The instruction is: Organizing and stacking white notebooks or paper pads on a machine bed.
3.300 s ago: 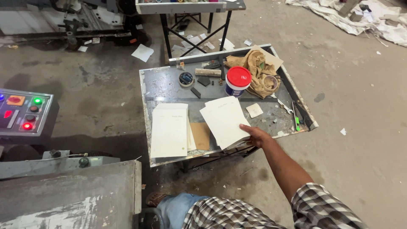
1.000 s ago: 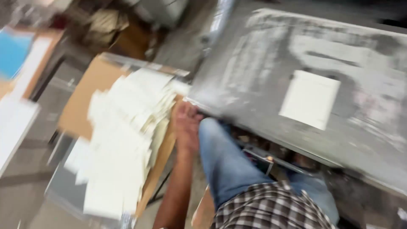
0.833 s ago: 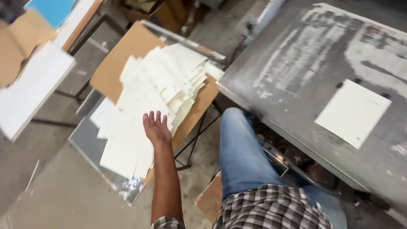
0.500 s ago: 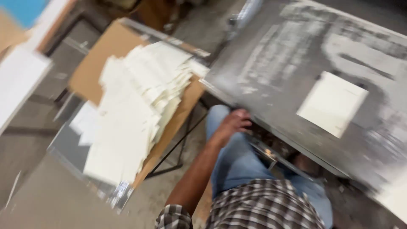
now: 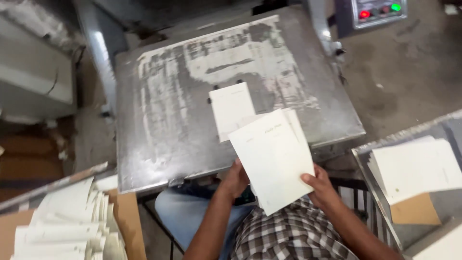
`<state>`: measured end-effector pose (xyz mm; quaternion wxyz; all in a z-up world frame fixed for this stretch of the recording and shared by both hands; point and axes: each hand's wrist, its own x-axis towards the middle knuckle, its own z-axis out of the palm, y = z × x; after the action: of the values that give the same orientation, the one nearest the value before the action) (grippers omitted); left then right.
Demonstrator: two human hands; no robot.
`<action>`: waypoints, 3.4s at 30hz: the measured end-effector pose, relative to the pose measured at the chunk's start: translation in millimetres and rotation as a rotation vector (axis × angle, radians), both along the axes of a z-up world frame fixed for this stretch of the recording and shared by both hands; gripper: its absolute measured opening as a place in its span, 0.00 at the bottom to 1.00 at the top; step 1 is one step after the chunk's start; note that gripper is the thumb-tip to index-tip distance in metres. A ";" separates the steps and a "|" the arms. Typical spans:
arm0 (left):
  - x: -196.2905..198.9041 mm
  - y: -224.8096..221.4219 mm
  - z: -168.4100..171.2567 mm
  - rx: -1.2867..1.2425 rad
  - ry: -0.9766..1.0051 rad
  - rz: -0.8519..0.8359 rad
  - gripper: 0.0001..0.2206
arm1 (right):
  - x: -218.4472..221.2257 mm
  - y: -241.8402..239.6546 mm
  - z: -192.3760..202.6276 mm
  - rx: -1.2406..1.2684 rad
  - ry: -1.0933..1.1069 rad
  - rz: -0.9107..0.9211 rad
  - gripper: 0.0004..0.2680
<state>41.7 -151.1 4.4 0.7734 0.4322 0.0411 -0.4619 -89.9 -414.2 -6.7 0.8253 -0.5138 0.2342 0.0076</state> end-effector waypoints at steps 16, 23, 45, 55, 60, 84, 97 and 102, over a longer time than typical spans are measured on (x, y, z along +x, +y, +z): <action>91.7 -131.7 132.0 0.450 -0.682 -0.392 0.36 | 29.2 -11.8 -37.6 0.201 0.033 -0.009 0.26; 122.0 -194.7 165.5 0.735 -1.177 -0.706 0.42 | 42.6 -80.1 79.0 -0.284 0.503 0.001 0.21; 142.1 -248.9 139.9 0.883 -1.698 -1.078 0.43 | 90.6 -167.0 32.2 -0.786 -0.012 -0.089 0.47; 186.7 -159.2 82.0 0.516 -1.064 -0.684 0.58 | 92.0 -185.0 10.9 -0.592 -0.111 -0.006 0.37; 159.6 -145.5 38.6 0.462 -0.690 -0.499 0.67 | 92.6 -187.4 -4.1 -0.652 -0.123 0.024 0.38; 147.5 -155.9 -10.8 0.517 -0.887 -0.431 0.46 | 97.3 -177.7 -4.2 -0.990 -0.098 -0.018 0.37; 138.9 -156.9 2.6 0.459 -0.792 -0.430 0.36 | 102.5 -191.3 19.7 -0.640 0.103 0.036 0.33; 115.1 -169.2 13.6 0.517 -0.783 -0.464 0.30 | 112.6 -188.2 30.9 -0.889 0.348 0.034 0.30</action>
<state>156.8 -320.3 18.0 0.4763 0.7470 -0.2353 -0.3997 22.7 -602.3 24.2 0.4737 -0.8120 0.3409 0.0060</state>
